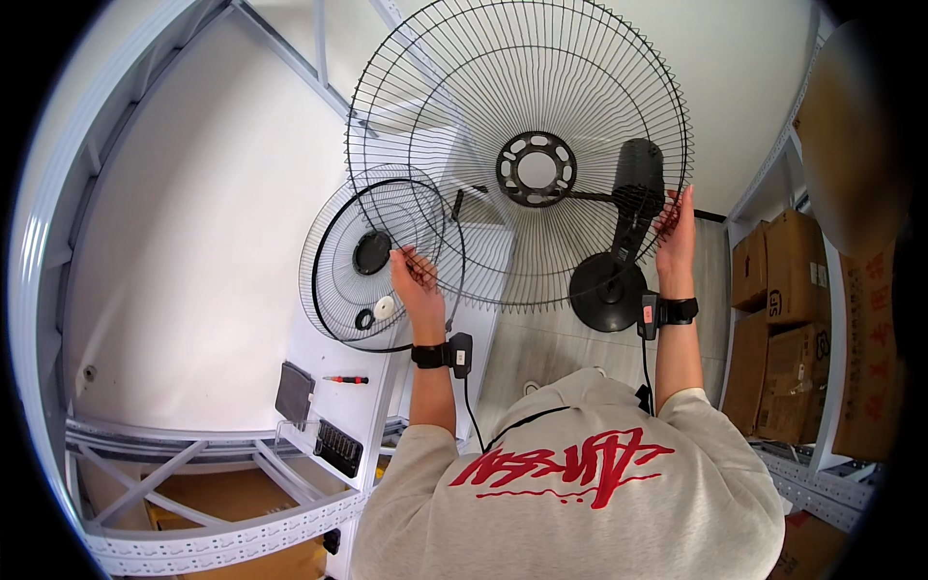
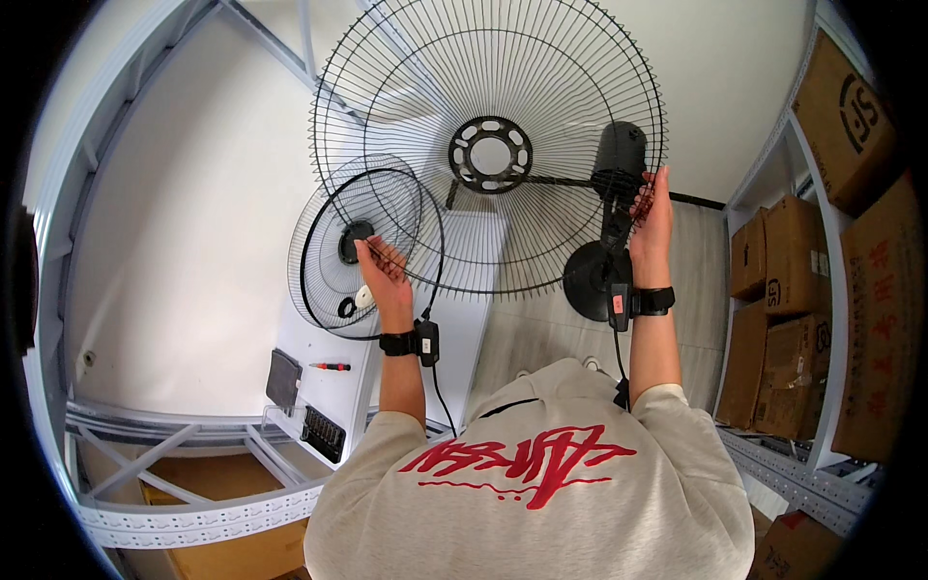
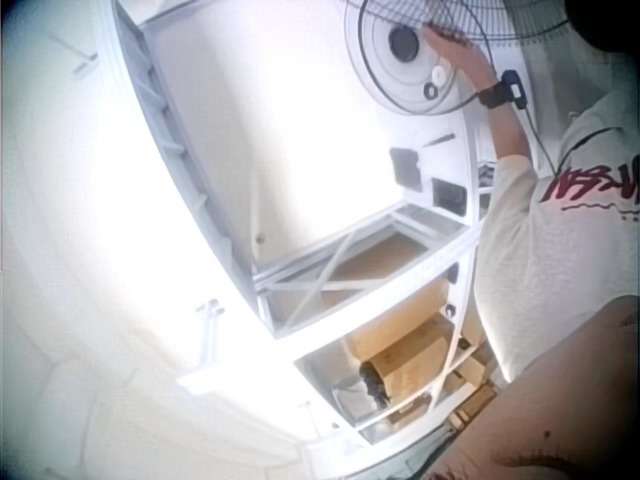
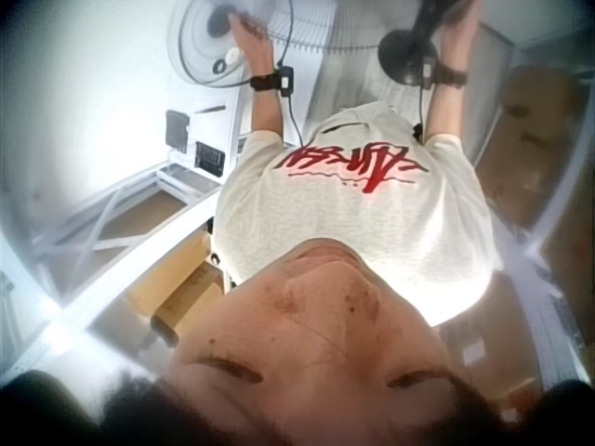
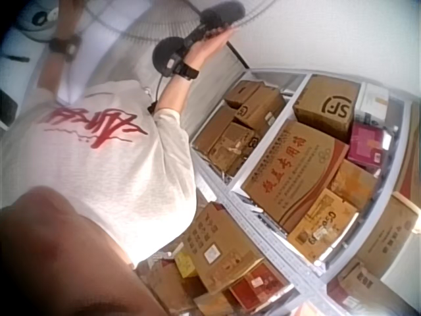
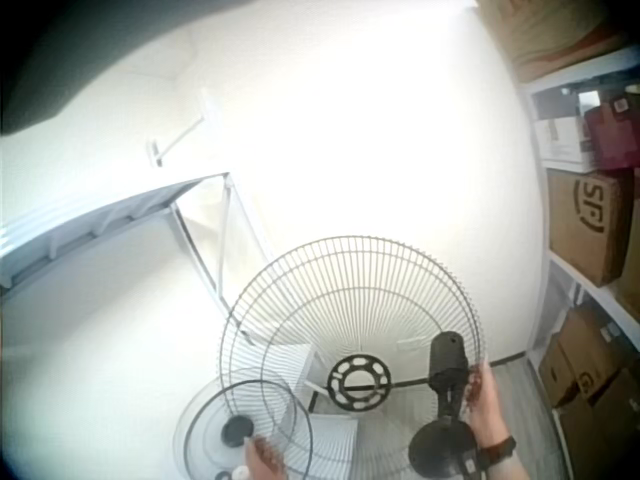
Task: The person assembles a standing fan by first using a screwdriver to secure the front grill to the fan housing. They then attach the fan blades to the motor hub and secure them with a nut. Finally, they attach the rear grill to complete the assembly.
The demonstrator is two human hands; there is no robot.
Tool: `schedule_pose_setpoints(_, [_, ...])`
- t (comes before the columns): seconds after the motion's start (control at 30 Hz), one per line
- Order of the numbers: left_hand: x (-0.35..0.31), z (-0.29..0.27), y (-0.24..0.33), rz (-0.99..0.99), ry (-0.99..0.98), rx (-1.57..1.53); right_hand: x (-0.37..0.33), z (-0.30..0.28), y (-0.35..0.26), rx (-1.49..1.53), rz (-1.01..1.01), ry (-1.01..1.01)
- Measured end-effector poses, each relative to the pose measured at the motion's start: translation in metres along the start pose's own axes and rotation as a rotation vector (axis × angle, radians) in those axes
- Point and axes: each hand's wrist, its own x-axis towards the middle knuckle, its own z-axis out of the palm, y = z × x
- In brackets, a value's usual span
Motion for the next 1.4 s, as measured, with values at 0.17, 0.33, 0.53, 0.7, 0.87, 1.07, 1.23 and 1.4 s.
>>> schedule_pose_setpoints(0.17, [0.002, 0.004, 0.001, 0.015, -0.003, 0.013, -0.002, 0.004, -0.004, 0.008, -0.012, 0.010])
schedule_pose_setpoints(0.33, [0.007, 0.006, 0.000, -0.003, -0.013, -0.008, -0.007, 0.009, -0.008, 0.032, -0.036, 0.048])
schedule_pose_setpoints(0.53, [0.014, 0.004, -0.001, -0.008, -0.034, 0.029, -0.009, 0.009, -0.010, 0.113, -0.033, 0.086])
schedule_pose_setpoints(0.7, [0.020, 0.007, -0.002, 0.006, -0.025, 0.027, -0.008, 0.003, -0.012, 0.229, -0.031, -0.058])
schedule_pose_setpoints(0.87, [0.015, 0.006, 0.004, 0.025, -0.038, 0.030, -0.007, 0.005, -0.015, 0.275, -0.009, -0.103])
schedule_pose_setpoints(1.07, [0.006, -0.011, 0.017, 0.013, -0.082, 0.050, -0.008, 0.010, -0.008, 0.281, 0.052, -0.111])
schedule_pose_setpoints(1.23, [-0.016, -0.021, 0.020, 0.038, -0.004, 0.148, -0.005, 0.004, -0.006, 0.299, 0.142, -0.188])
schedule_pose_setpoints(1.4, [-0.071, -0.031, 0.041, 0.149, 0.160, 0.265, -0.013, 0.021, -0.002, 0.233, 0.239, -0.321])
